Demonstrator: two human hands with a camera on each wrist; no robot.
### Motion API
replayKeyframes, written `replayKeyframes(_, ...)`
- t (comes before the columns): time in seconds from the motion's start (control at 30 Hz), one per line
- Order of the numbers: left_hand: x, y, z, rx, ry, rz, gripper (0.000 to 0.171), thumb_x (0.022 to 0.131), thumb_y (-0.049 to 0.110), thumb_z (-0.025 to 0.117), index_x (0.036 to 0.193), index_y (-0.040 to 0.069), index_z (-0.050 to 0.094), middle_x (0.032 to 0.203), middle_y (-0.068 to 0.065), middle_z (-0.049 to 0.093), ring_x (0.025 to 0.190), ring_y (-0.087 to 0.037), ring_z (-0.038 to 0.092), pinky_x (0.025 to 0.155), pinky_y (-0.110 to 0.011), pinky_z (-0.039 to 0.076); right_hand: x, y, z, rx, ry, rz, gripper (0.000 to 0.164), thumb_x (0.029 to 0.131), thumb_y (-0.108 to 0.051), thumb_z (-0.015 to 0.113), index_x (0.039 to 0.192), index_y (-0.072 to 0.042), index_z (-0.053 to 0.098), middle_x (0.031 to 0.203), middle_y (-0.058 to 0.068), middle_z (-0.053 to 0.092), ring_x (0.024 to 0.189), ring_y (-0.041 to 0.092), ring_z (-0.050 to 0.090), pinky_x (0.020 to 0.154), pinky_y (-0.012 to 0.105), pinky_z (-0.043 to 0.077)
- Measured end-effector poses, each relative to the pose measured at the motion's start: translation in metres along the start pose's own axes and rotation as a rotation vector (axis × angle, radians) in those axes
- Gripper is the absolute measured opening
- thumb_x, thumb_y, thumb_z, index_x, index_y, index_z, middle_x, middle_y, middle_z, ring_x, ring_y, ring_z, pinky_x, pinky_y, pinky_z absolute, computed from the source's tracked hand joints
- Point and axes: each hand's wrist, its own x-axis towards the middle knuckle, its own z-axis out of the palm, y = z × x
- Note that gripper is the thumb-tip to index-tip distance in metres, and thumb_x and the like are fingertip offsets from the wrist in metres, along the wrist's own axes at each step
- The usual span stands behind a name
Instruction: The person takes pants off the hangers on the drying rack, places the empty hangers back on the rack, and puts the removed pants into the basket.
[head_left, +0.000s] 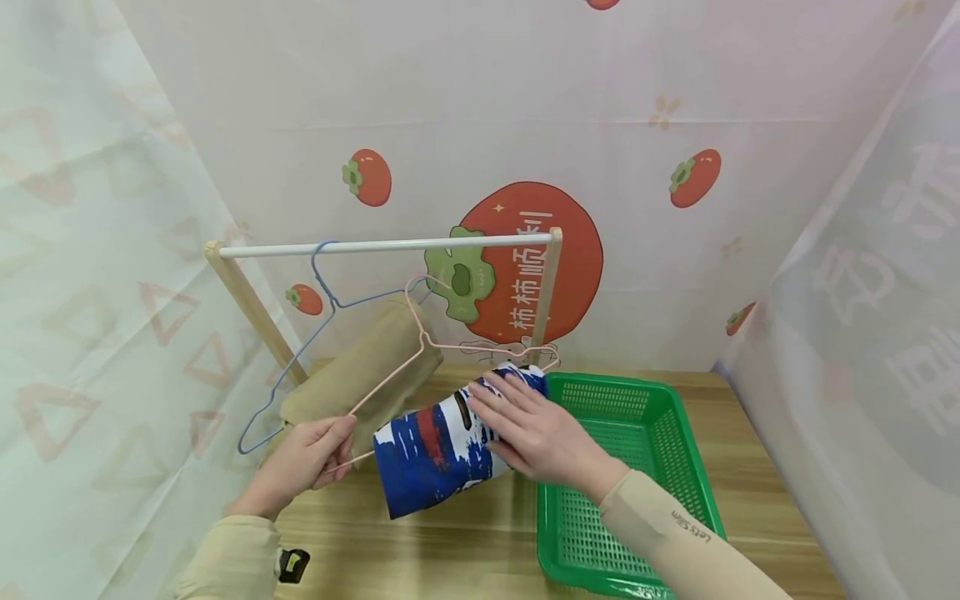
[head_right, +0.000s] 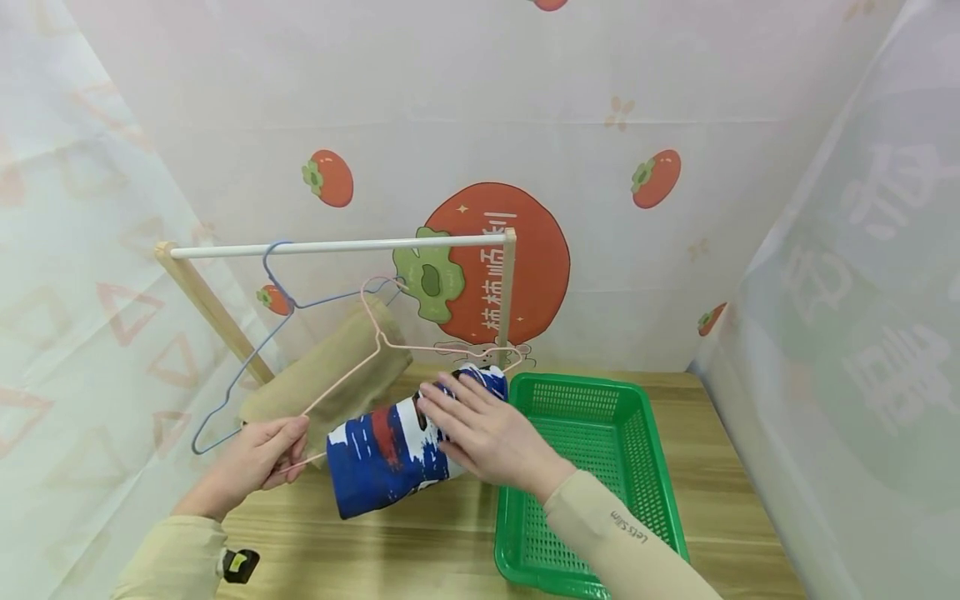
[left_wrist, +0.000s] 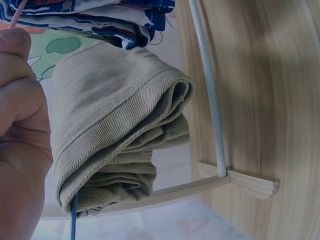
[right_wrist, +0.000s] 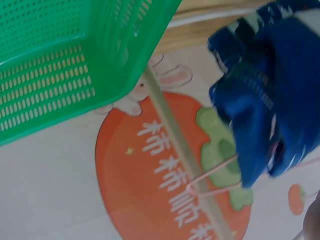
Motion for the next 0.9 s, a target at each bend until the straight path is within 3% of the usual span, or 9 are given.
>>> replayKeyframes(0.17, 0.0, 0.003, 0.003, 0.013, 0.0, -0.009, 0.055, 0.111, 0.041, 0.042, 0.077, 0.0, 0.054, 0.056, -0.011, 0.06, 0.039, -0.009, 0.039, 0.037, -0.022, 0.034, 0.001, -0.016, 0.012, 0.002, -0.076, -0.044, 0.076, 0.097, -0.038, 0.071, 0.156, -0.004, 0.038, 0.164, 0.013, 0.036, 0.149, 0.034, 0.036, 0.121, 0.048, 0.031)
replayKeyframes(0.43, 0.002, 0.003, 0.007, -0.015, 0.0, -0.029, 0.056, 0.111, 0.043, 0.042, 0.077, -0.001, 0.052, 0.057, -0.011, 0.059, 0.04, -0.01, 0.039, 0.038, -0.02, 0.032, 0.003, -0.038, 0.028, 0.033, -0.234, -0.008, 0.097, 0.093, -0.052, 0.071, 0.164, -0.013, 0.017, 0.172, 0.005, 0.013, 0.158, 0.027, 0.014, 0.126, 0.05, 0.016)
replayKeyframes(0.9, 0.003, 0.007, 0.013, -0.025, 0.015, -0.042, 0.058, 0.11, 0.047, 0.043, 0.076, 0.0, 0.053, 0.056, -0.009, 0.06, 0.039, -0.01, 0.04, 0.037, -0.021, 0.033, 0.008, -0.058, 0.043, -0.045, -0.281, 0.034, 0.107, 0.089, -0.058, 0.073, 0.165, -0.018, 0.01, 0.172, 0.004, 0.008, 0.159, 0.027, 0.007, 0.126, 0.056, 0.013)
